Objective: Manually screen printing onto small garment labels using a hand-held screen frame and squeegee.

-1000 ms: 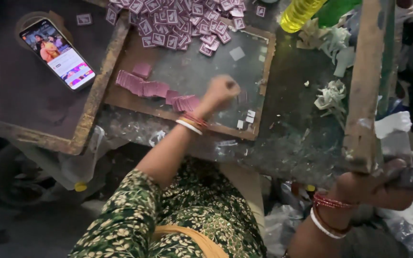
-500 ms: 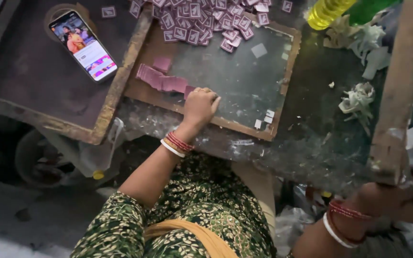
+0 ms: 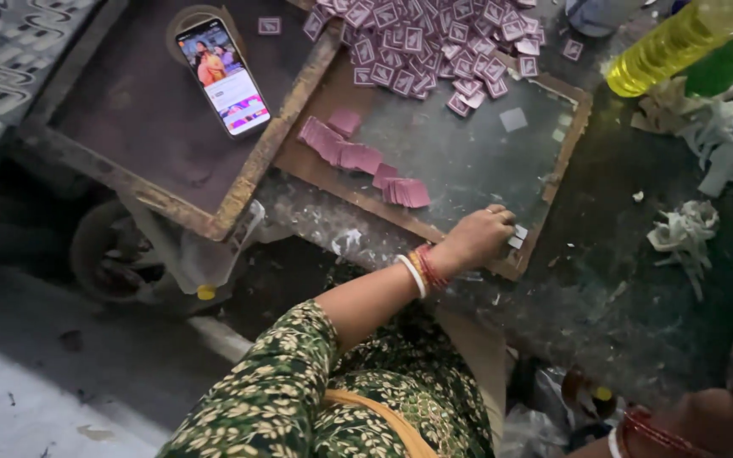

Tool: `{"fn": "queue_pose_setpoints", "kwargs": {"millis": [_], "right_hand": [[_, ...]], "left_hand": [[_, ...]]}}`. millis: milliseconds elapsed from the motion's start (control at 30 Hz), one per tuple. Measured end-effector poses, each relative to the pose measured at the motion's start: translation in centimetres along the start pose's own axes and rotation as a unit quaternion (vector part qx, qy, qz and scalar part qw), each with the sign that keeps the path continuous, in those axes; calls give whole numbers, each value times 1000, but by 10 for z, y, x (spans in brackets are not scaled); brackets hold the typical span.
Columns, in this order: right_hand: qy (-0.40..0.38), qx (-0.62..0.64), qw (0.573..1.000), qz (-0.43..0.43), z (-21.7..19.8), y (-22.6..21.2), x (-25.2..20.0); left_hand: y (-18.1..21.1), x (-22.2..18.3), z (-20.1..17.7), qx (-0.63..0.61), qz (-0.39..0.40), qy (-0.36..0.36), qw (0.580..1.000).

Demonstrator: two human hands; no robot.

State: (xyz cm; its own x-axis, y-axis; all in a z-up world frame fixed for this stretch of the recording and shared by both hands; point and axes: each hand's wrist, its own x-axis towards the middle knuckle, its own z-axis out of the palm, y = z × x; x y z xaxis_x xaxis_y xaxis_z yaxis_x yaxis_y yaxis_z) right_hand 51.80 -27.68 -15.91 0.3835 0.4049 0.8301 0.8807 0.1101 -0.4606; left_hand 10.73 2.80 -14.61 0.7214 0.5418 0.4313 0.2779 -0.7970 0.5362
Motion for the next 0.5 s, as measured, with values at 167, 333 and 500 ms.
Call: {"fn": "queue_pose_setpoints", "kwargs": {"millis": [167, 333, 500], "right_hand": [[-38, 23, 999, 28, 19, -11, -21], [-74, 45, 995, 47, 45, -32, -41], [-103, 47, 991, 68, 73, -118, -36]], "left_hand": [[0, -12, 7, -12, 9, -12, 1000], [-4, 3, -1, -39, -19, -57, 997], [-8, -4, 4, -37, 15, -51, 998]]}}
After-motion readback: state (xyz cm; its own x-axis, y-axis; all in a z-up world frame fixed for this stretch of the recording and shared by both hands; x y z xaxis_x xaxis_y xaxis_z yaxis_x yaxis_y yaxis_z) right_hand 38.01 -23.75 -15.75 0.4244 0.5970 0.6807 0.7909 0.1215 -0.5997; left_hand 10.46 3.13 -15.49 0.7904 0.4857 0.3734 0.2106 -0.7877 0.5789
